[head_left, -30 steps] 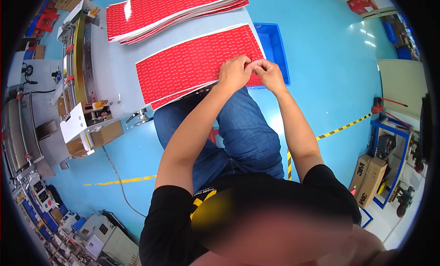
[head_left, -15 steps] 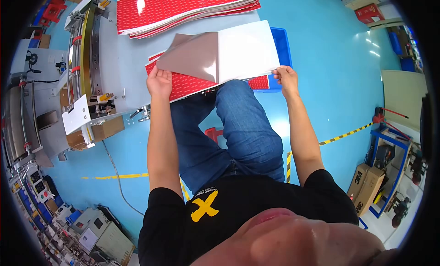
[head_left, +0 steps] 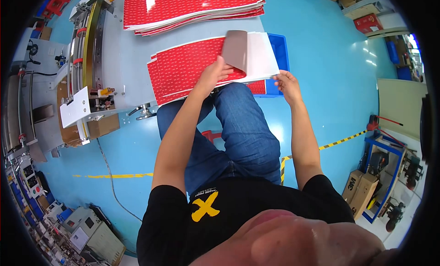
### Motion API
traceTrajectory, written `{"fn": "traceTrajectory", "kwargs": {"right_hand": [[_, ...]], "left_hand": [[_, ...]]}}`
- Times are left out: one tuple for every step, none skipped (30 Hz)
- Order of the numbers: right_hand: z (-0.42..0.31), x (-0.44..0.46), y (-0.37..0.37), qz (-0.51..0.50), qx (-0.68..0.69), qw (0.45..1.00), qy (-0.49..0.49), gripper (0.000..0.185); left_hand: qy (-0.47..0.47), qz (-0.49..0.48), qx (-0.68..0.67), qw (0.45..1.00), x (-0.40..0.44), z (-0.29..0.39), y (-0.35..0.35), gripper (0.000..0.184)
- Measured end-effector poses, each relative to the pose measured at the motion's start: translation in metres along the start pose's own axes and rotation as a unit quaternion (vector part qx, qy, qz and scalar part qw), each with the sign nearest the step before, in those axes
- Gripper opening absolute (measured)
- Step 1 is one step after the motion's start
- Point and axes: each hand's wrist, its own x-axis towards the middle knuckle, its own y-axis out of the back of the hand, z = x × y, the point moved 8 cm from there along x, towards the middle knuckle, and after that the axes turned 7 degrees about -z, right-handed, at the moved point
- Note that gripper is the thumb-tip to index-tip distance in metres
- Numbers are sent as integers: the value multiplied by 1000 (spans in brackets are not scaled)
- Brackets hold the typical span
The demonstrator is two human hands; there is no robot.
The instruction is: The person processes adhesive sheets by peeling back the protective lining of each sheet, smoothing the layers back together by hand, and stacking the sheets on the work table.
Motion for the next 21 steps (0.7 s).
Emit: {"fn": "traceTrajectory", "kwargs": {"right_hand": [[-2,-4,2,0,5,1000,3,16],[-5,-9,12,33,-8,999,21,18],[-7,-13,22,66,-21,997,40,19],[-9,-14,32,100,-34,993,57,21],[-19,-22,28,106,-72,986,102,21],[-38,-30,12,110,-108,977,149,21],[-53,-37,-8,114,-142,963,197,22],[-61,-35,-41,61,-206,945,245,24],[-69,-33,-79,9,-268,918,294,26],[-74,-31,-120,-51,-362,881,299,29],[-84,-35,-161,-118,-415,821,374,37],[-81,-29,-192,-138,-488,762,404,44],[-66,-14,-215,-165,-544,714,409,56],[-56,-1,-229,-171,-588,684,397,59],[-48,10,-242,-176,-630,652,384,63],[-43,23,-248,-178,-668,620,372,66],[-35,42,-244,-197,-696,612,321,73],[-41,48,-235,-176,-703,612,316,73],[-49,51,-221,-159,-712,610,311,73],[-52,54,-204,-144,-721,606,304,73],[-53,62,-182,-108,-743,585,306,73]], "left_hand": [[-33,-12,105,994,-8,8,0,54],[-66,-23,208,976,-18,14,-1,49],[-88,26,220,971,-32,25,6,39],[-112,87,376,916,-42,43,19,39],[-125,141,520,833,-57,53,33,39],[-218,181,591,755,-64,51,53,38],[-203,216,664,687,-70,45,69,47],[-168,228,694,661,-71,46,74,53],[-136,240,723,633,-72,49,76,58],[-104,252,749,604,-73,51,79,64],[-57,229,752,615,-66,41,89,74],[-58,233,757,608,-64,41,91,74],[-54,235,761,602,-64,38,91,73],[-51,237,765,597,-64,36,91,73],[-50,234,763,600,-64,35,91,74],[-46,237,760,604,-65,35,94,74],[-43,240,757,606,-66,35,97,74],[-40,245,753,609,-68,36,100,74],[-35,242,753,611,-71,38,103,75],[-36,243,753,611,-73,40,105,75],[-35,244,751,612,-75,41,107,75]]}}
